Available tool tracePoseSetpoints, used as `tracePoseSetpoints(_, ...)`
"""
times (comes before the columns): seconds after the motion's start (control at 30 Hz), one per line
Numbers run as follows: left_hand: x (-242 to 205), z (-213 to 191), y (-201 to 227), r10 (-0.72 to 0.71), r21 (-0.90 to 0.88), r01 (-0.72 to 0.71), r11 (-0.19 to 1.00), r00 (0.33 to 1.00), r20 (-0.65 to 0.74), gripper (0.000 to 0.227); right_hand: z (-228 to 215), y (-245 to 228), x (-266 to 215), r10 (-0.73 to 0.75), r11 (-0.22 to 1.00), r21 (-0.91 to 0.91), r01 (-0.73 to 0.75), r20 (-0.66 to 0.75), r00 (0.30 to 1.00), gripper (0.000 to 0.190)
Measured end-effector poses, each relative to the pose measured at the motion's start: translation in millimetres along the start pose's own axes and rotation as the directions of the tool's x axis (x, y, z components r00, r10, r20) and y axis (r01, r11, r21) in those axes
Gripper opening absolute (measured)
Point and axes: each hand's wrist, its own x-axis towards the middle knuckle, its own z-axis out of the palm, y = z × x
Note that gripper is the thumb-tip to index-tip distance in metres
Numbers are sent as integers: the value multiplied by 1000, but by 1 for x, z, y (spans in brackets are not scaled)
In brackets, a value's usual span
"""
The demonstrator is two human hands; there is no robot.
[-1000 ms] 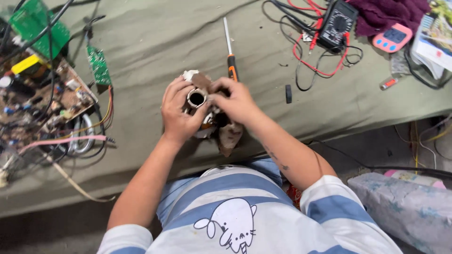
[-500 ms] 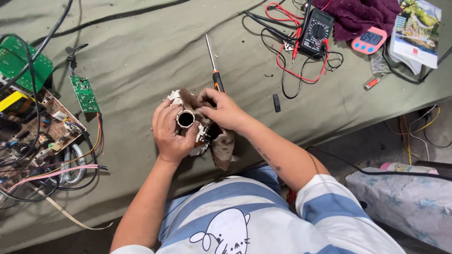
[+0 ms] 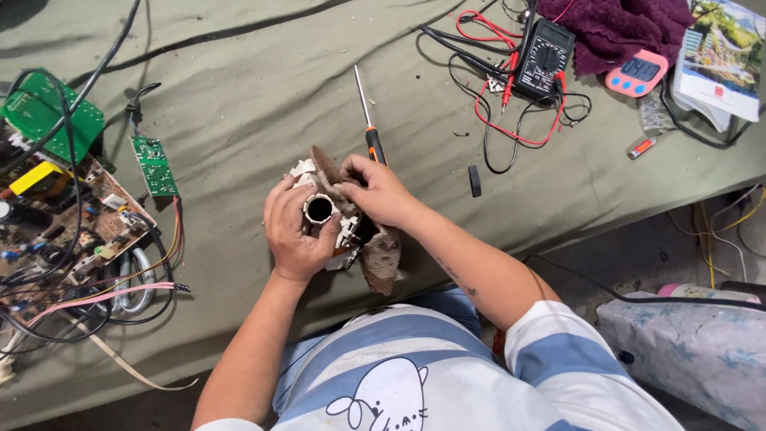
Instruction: Cleaning a television deflection yoke using a cloth
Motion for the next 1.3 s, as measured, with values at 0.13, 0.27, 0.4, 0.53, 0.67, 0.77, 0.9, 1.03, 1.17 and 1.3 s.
tracePoseSetpoints(0.13,-1,0,-1,-2,-11,2,1000,1000,-6,47,-18,-25,-11,-13,994,107,-5,164,986,20)
tracePoseSetpoints(0.27,-1,1,-1,5,9,-5,1000,1000,-30,48,-16,-42,-11,56,996,62,-71,217,975,30)
tracePoseSetpoints(0.4,-2,-1,-1,-23,4,23,1000,1000,-8,46,-9,-24,0,102,993,-74,-92,149,984,24)
tracePoseSetpoints(0.53,-1,-1,1,-46,8,46,999,999,-5,47,-3,-20,2,118,972,-205,-116,-2,993,11)
tracePoseSetpoints(0.67,-4,3,-1,-58,17,58,998,998,-19,47,1,-56,-10,96,938,-330,-107,-48,994,8)
tracePoseSetpoints(0.77,-5,3,-3,-48,0,48,999,998,-34,45,3,-81,-15,69,858,-505,-87,-55,996,13)
tracePoseSetpoints(0.9,-5,3,-4,-48,-7,47,999,998,-44,45,3,-58,-9,93,886,-450,-114,-70,993,9)
tracePoseSetpoints(1.03,-7,5,-6,-59,2,59,998,997,-53,47,-26,36,-10,258,961,-62,-268,-132,957,23)
tracePoseSetpoints(1.17,-4,4,-6,-44,12,45,999,996,-72,48,-53,15,-36,153,988,40,-148,-288,945,19)
tracePoseSetpoints(1.3,-6,4,-9,6,5,-6,1000,998,-60,50,-34,-46,-38,-277,934,-269,234,-133,952,23)
